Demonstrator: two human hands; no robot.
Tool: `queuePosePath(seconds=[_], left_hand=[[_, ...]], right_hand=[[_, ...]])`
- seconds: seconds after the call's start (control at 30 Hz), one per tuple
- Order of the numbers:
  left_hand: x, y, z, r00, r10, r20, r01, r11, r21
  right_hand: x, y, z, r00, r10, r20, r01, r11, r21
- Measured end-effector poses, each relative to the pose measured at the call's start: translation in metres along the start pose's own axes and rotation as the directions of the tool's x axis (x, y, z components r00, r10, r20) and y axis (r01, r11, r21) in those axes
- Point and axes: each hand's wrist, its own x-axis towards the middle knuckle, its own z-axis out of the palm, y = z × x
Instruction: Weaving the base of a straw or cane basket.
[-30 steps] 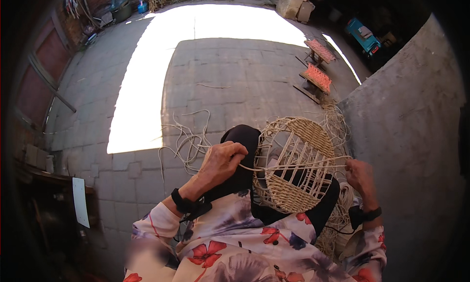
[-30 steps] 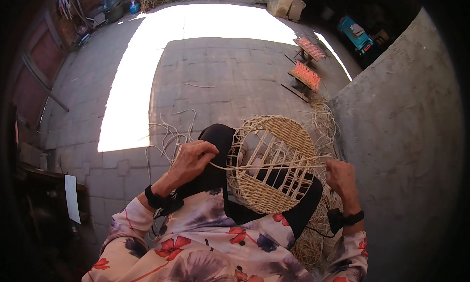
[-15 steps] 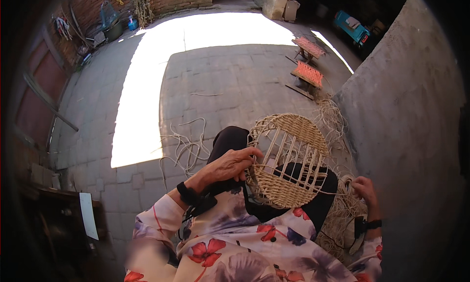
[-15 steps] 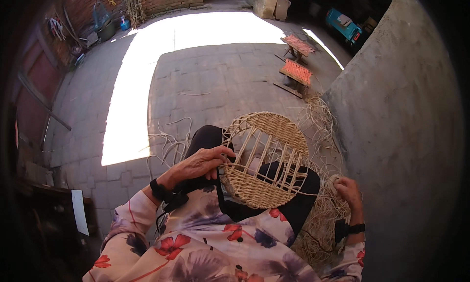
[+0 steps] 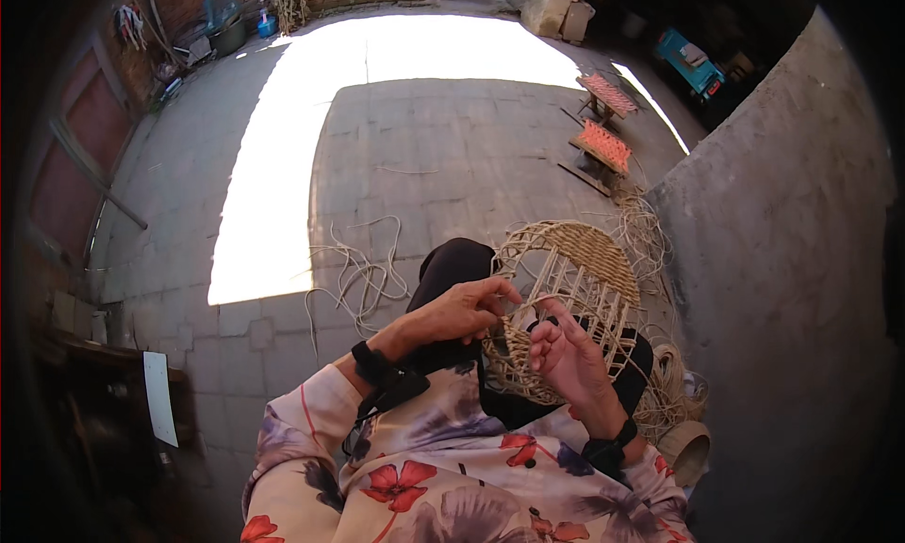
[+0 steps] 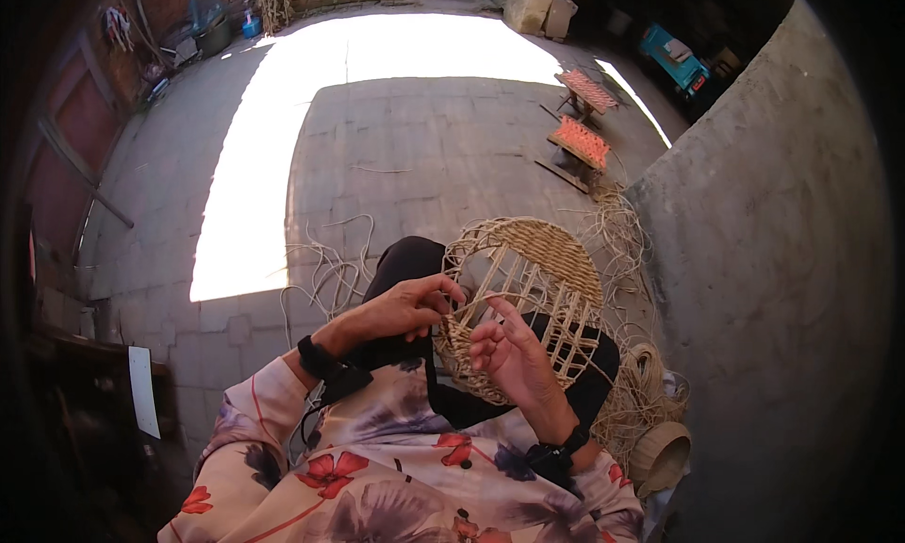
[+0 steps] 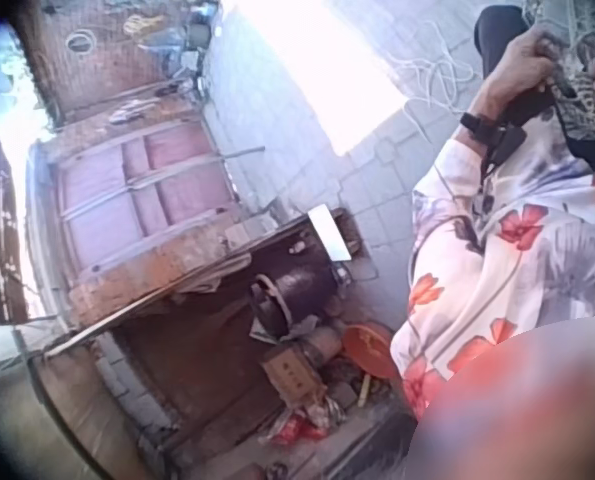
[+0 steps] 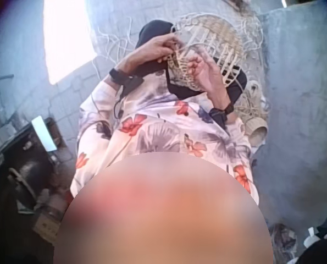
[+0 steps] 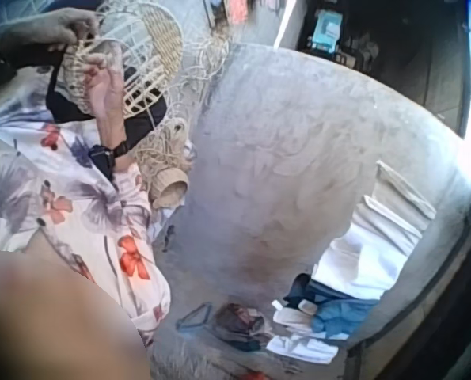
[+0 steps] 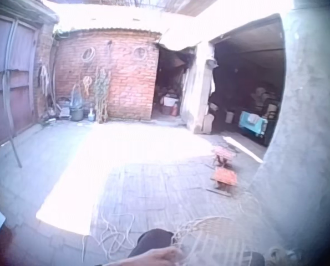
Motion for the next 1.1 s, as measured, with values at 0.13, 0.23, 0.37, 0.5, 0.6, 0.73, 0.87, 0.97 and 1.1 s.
queuePosePath(seconds=[0.13,0.23,0.37,0.5,0.6,0.73,0.87,0.97,1.1], left_hand=[[0.001,-0.006,0.012,0.970,0.216,-0.109,-0.191,0.960,0.203],[0.000,-0.007,0.016,0.942,0.266,-0.204,-0.216,0.947,0.238],[-0.002,-0.005,0.014,0.952,0.232,-0.202,-0.188,0.959,0.214],[-0.002,-0.003,0.014,0.961,0.205,-0.186,-0.174,0.970,0.170],[-0.002,-0.002,0.014,0.964,0.195,-0.182,-0.158,0.967,0.201],[-0.002,-0.002,0.018,0.952,0.201,-0.231,-0.159,0.969,0.188],[-0.004,-0.004,0.026,0.904,0.312,-0.291,-0.213,0.922,0.324],[-0.003,-0.007,0.031,0.866,0.403,-0.297,-0.239,0.854,0.463],[-0.002,-0.010,0.030,0.855,0.418,-0.308,-0.244,0.847,0.473]], right_hand=[[0.023,-0.012,0.005,0.994,-0.110,0.028,0.114,0.966,-0.234],[0.032,-0.017,0.010,0.982,-0.154,-0.114,0.097,0.914,-0.395],[0.033,-0.025,0.006,0.962,-0.146,-0.233,0.002,0.850,-0.526],[0.020,-0.026,-0.002,0.936,-0.297,-0.190,-0.075,0.359,-0.930],[0.012,-0.016,0.003,0.954,-0.289,-0.077,-0.009,0.231,-0.973],[0.008,-0.011,0.021,0.970,-0.242,-0.033,-0.028,0.024,-0.999],[0.009,-0.013,0.030,0.968,-0.240,-0.073,-0.071,0.020,-0.997],[0.016,-0.010,0.029,0.939,-0.330,-0.092,-0.031,0.185,-0.982],[0.027,-0.004,0.026,0.949,-0.309,-0.063,0.008,0.220,-0.975]])
